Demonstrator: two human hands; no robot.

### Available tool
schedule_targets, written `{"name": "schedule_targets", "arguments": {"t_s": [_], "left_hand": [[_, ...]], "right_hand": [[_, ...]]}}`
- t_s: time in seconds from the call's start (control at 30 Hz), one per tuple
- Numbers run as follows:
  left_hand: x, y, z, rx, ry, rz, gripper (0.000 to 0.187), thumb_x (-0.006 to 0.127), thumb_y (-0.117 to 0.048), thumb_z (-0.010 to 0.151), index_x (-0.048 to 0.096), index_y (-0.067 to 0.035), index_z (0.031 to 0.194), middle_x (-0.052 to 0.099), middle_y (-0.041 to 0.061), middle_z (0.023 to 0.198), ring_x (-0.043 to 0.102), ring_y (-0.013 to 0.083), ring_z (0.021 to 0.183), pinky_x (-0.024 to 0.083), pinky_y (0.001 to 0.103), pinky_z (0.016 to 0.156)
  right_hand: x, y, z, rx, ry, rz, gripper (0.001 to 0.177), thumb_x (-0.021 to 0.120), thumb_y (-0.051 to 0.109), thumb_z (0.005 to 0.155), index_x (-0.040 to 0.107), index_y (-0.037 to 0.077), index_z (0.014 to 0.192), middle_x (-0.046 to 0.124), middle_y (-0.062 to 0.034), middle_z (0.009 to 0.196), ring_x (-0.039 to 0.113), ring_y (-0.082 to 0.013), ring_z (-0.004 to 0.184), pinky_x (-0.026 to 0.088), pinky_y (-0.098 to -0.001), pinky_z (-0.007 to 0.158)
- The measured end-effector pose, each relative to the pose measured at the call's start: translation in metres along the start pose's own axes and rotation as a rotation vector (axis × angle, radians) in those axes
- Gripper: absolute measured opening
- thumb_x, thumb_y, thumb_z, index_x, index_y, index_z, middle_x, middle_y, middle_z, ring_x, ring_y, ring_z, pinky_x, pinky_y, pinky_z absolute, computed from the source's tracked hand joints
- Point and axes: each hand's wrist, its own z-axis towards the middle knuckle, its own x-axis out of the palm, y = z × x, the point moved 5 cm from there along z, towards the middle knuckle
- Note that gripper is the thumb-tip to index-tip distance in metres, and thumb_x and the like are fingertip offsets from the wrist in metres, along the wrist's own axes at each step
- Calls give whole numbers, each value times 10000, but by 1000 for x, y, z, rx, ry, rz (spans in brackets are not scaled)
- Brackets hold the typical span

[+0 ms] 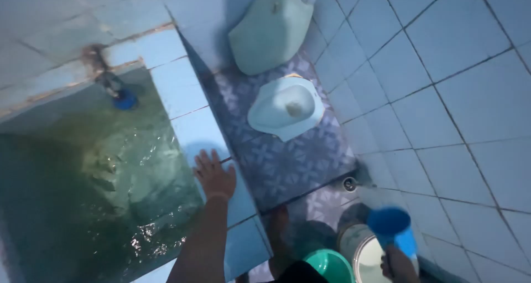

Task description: Washing a small device and cleaning the bathroom area using water from a basin.

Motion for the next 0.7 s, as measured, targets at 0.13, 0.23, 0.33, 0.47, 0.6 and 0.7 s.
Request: {"name": "schedule_targets", "arguments": {"t_s": [0.13, 0.23, 0.33, 0.47, 0.6, 0.7], "left_hand": [[-23, -12, 0, -65, -42, 41, 856, 607, -492, 864, 361, -99, 1583, 203, 208, 1681, 129, 447, 1560, 114, 653, 1219], [-32, -14, 3, -107, -1, 10, 849, 613, -498, 851, 370, -125, 1574, 206, 173, 1683, 131, 414, 1563, 105, 635, 1224], [-42, -17, 6, -149, 43, 9, 849, 625, -504, 836, 378, -146, 1565, 209, 154, 1681, 135, 384, 1559, 89, 618, 1235], [-35, -12, 5, -161, 55, 27, 837, 628, -500, 840, 383, -148, 1559, 209, 145, 1683, 132, 374, 1560, 82, 608, 1234], [-35, -12, 2, -152, 37, 8, 810, 627, -487, 848, 403, -149, 1549, 225, 134, 1683, 146, 371, 1563, 85, 607, 1239], [-32, -10, 1, -137, -15, -25, 797, 629, -480, 848, 423, -147, 1543, 247, 140, 1677, 168, 379, 1559, 94, 611, 1239]], "right_hand": [[-33, -29, 86, -165, -53, -245, 287, 529, 330, 1001, 557, 77, 869, 508, -111, 666, 512, -243, 532, 419, -404, 467], [-26, -36, 126, -528, 79, -531, 272, 558, 256, 978, 645, 36, 844, 617, -117, 684, 592, -234, 608, 515, -409, 524], [35, 15, 186, -401, 100, -55, 362, 644, 302, 1080, 574, 6, 884, 525, -176, 715, 540, -299, 594, 444, -454, 507], [155, 183, 124, -695, -362, -776, 401, 689, 242, 903, 614, -64, 1151, 682, -312, 986, 680, -458, 973, 527, -553, 806], [204, 280, 32, -889, -512, -805, 770, 657, 231, 876, 285, 14, 1515, 622, -375, 1167, 614, -576, 1034, 472, -609, 894], [220, 312, -19, -987, -498, -765, 751, 604, 193, 928, 245, 56, 1573, 648, -353, 1125, 634, -552, 1000, 484, -609, 895]]}}
